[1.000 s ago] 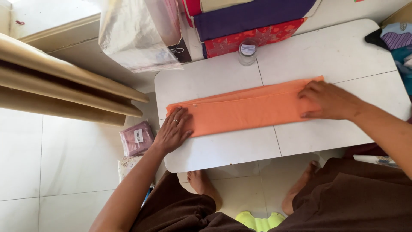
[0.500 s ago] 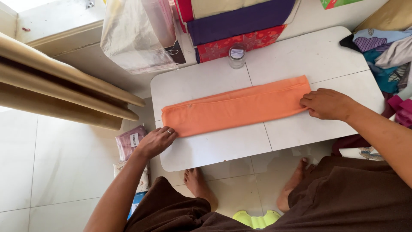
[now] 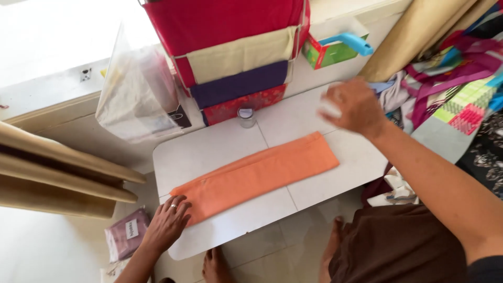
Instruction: The person takes an orange cloth, unfolds it on a table, uses a lint roller to clean both sides, and then folds it neatly.
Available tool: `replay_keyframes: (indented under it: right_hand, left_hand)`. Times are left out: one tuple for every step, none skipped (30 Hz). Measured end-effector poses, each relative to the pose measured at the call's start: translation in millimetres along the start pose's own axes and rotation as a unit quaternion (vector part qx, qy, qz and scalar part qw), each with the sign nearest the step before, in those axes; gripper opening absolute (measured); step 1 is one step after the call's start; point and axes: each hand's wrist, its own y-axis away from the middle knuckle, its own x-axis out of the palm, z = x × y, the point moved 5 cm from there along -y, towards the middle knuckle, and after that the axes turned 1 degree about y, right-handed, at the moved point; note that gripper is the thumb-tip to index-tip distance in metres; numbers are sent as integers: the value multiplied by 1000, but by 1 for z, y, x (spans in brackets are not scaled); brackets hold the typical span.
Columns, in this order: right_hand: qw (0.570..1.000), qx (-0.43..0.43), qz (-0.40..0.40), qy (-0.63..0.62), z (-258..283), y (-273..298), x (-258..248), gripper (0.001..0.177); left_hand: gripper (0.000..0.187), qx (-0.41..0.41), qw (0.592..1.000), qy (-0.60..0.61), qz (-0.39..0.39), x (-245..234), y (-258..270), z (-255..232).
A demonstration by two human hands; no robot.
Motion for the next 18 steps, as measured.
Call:
replay_keyframes:
  right_hand:
    - [989,59,-89,99,-10,-21,-26,35]
    - [988,61,-92,104,-25,-33,-26,35]
    - [977,120,-43,172,-48,-46,-22,48]
    - [955,179,6,238,-70,-58,-20,61]
    - [952,181,0,246,-86,-54,3,61]
    - [944,241,72,212,-109,-48,32,69]
    - [928,296,135,181,-140,-49,58,77]
    - [928,295,121,194,-145,-57,52,77]
    - [912,352,172,122,-144,-54,60,63]
    - [885,406,221,49,-141,-48,70,56]
    - [886,403,227,47,-142,-47,69,56]
    - [891,392,217,76,-142,-46,67,52]
    - [895,380,210,102,-138,-44,67,50]
    - [896,374,219,97,-130,-44,51,50]
    - [911,351,166,140,-120,-45,29,49]
    - [921,325,112,182,-110,-46,6,47]
    - [924,317,119,178,-86,-42,-12,47]
    - [956,260,19,138,-57,-43,-39,39]
  left_hand:
    - [42,-25,999,-9,28,7,2,10]
    - [42,-22,999,-11,24,13,5,11]
    - [46,-48,997,-6,53,23,5,17]
    - [51,-74,994,0,82,32,6,24]
    - [51,-69,995,-2,73,44,13,31]
    - [53,-38,998,-20,34,53,18,36]
    - [54,-10,999,-39,-14,64,13,42]
    - [54,-7,999,-41,-33,61,-4,46]
    - [55,-34,999,-22,34,68,-2,48]
    - [55,-60,993,-2,102,78,0,51]
    - [55,-63,992,2,106,75,-1,49]
    - [55,-59,995,-2,82,70,-3,48]
    - [54,-57,997,-5,61,66,3,45]
    - [54,-63,996,-1,69,70,2,48]
    - [57,-51,997,-14,56,71,3,49]
    - [60,-39,998,-27,42,73,4,50]
    - [60,-46,998,-21,48,62,4,45]
    - [55,-40,998,-21,49,51,4,39]
